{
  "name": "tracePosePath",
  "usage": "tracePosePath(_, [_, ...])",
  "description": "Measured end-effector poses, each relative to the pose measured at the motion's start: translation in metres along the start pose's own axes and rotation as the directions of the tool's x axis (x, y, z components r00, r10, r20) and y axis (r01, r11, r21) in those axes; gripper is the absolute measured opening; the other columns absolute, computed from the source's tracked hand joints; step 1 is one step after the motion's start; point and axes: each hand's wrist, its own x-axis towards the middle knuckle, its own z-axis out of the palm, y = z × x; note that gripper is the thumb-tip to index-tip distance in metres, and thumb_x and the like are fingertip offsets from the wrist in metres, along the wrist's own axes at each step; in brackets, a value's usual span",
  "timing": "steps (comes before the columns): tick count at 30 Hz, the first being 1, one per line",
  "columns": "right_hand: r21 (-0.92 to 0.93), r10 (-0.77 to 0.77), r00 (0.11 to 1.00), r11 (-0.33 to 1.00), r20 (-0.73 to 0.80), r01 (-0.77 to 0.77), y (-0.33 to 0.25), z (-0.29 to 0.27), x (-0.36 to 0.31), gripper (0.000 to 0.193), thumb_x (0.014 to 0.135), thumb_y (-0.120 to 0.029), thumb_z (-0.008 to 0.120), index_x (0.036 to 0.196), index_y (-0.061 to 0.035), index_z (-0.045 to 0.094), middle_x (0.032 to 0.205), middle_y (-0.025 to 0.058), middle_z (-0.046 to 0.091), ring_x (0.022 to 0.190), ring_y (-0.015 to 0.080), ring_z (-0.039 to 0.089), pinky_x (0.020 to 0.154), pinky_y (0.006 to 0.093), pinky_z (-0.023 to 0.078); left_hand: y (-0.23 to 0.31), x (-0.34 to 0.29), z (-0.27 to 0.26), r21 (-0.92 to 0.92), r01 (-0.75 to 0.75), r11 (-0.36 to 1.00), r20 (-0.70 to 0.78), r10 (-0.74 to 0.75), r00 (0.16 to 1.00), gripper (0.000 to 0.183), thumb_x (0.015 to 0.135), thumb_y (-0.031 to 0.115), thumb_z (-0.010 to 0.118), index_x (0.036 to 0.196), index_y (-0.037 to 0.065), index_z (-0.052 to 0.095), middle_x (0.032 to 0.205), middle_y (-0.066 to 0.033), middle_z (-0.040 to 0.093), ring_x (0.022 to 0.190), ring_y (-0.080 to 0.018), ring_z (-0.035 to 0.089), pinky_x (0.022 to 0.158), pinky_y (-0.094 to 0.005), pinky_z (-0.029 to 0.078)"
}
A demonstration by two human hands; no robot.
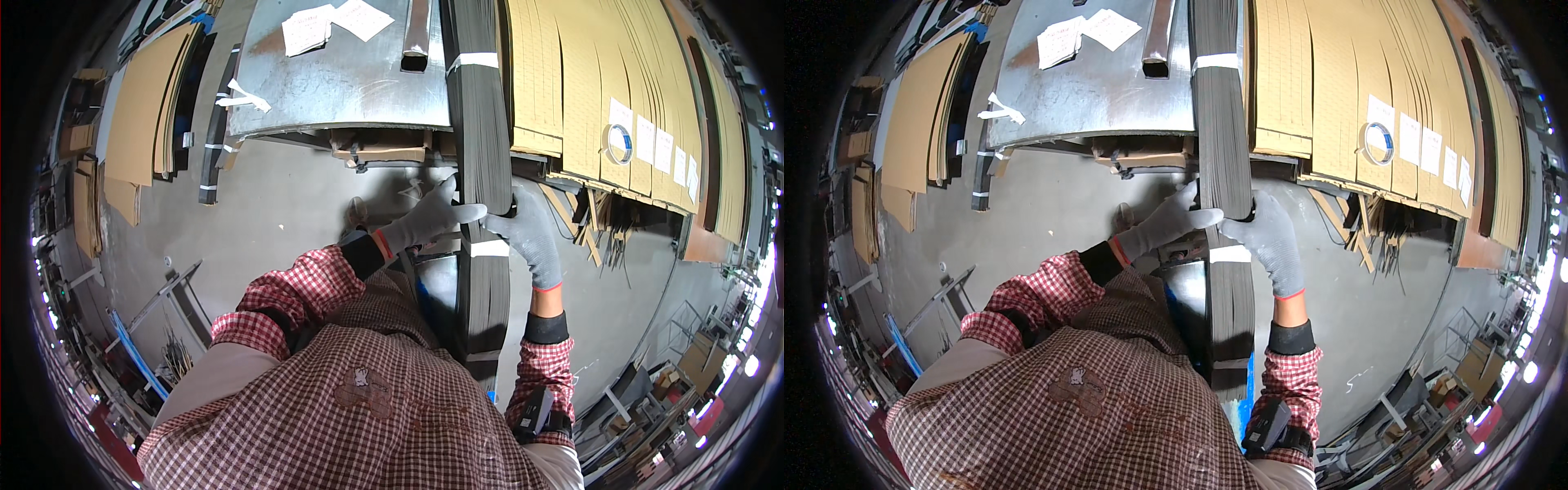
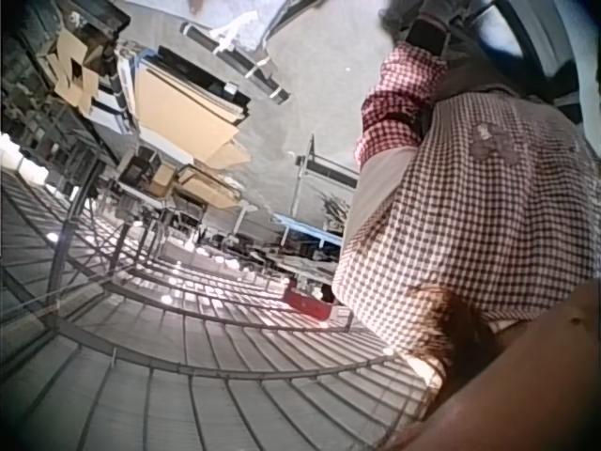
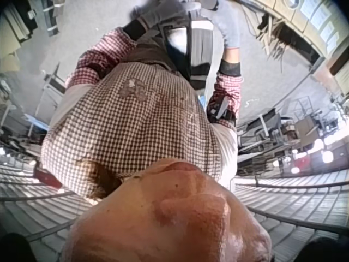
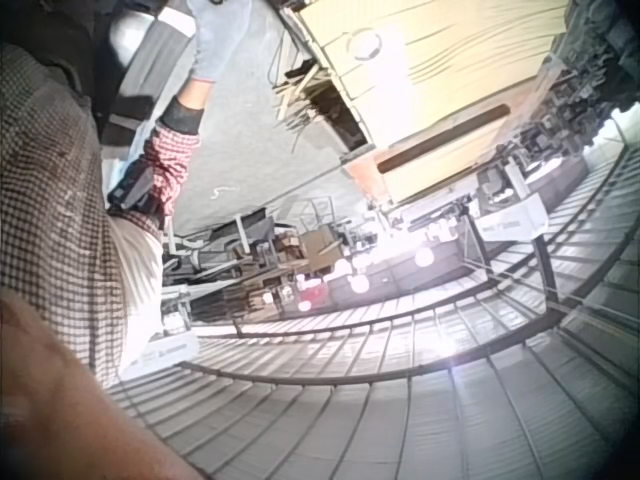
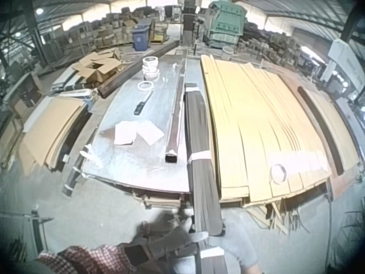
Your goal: Applying tape to long cardboard strips and organizing them on a workbench.
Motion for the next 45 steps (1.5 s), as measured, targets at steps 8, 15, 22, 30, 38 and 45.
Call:
tracePosePath(8, [0.031,0.045,0.999,0.998,0.028,-0.045,0.001,0.001,0.002,0.047,0.068,-0.029,0.072,0.103,0.0014,0.067,0.088,0.019,0.069,0.084,0.0316,0.069,0.076,0.0382,0.053,0.002,-0.001,0.002,-0.032,0.02,0.999,-0.008,-0.02,1.0,0.065,0.087,0.03,0.069,0.136,-0.005,0.046,0.122,-0.0139,0.062,0.113,-0.0205,0.058,0.1,-0.0329,0.045])
tracePosePath(15, [-0.014,0.033,0.999,0.999,-0.004,-0.033,-0.003,0.0,0.0,0.046,0.067,-0.029,0.073,0.102,0.0014,0.068,0.087,0.0186,0.07,0.084,0.0313,0.069,0.076,0.0381,0.053,-0.003,0.002,0.003,-0.004,0.033,0.999,-0.024,-0.033,0.999,0.061,0.088,0.027,0.069,0.134,-0.006,0.046,0.122,-0.0145,0.062,0.113,-0.0202,0.059,0.1,-0.0324,0.045])
tracePosePath(22, [-0.027,0.054,0.999,0.998,0.003,-0.054,-0.002,0.0,0.001,0.047,0.067,-0.031,0.073,0.101,0.0013,0.067,0.086,0.0192,0.069,0.083,0.0334,0.067,0.075,0.0392,0.052,0.007,-0.004,0.002,-0.012,0.03,0.999,-0.01,-0.03,0.999,0.065,0.088,0.029,0.068,0.138,-0.006,0.043,0.125,-0.0155,0.061,0.116,-0.021,0.057,0.102,-0.0327,0.044])
tracePosePath(30, [-0.007,0.035,0.999,0.999,0.002,-0.035,0.0,0.001,0.001,0.048,0.067,-0.032,0.073,0.101,0.0015,0.067,0.088,0.0204,0.068,0.085,0.0347,0.067,0.077,0.04,0.052,0.008,-0.004,0.002,-0.025,-0.028,0.999,0.004,0.029,1.0,0.079,0.087,0.036,0.071,0.14,-0.011,0.035,0.129,-0.0207,0.059,0.119,-0.0248,0.058,0.103,-0.0336,0.045])
tracePosePath(38, [0.002,0.034,0.999,0.999,0.003,-0.034,0.001,0.001,0.001,0.048,0.067,-0.031,0.072,0.102,0.0009,0.067,0.091,0.0209,0.068,0.088,0.0351,0.067,0.079,0.0402,0.052,-0.007,0.002,0.0,0.003,-0.067,0.998,0.008,0.067,0.998,0.075,0.088,0.036,0.071,0.136,-0.013,0.039,0.128,-0.0202,0.06,0.118,-0.0248,0.058,0.103,-0.0336,0.044])
tracePosePath(45, [-0.007,0.039,0.999,0.999,0.002,-0.039,-0.003,0.0,0.001,0.049,0.066,-0.031,0.072,0.103,0.0004,0.067,0.091,0.0208,0.068,0.09,0.036,0.066,0.08,0.0406,0.051,-0.005,0.001,0.0,-0.037,-0.042,0.998,0.019,0.042,0.999,0.072,0.088,0.034,0.071,0.135,-0.012,0.042,0.125,-0.0185,0.062,0.115,-0.0249,0.06,0.102,-0.0337,0.044])
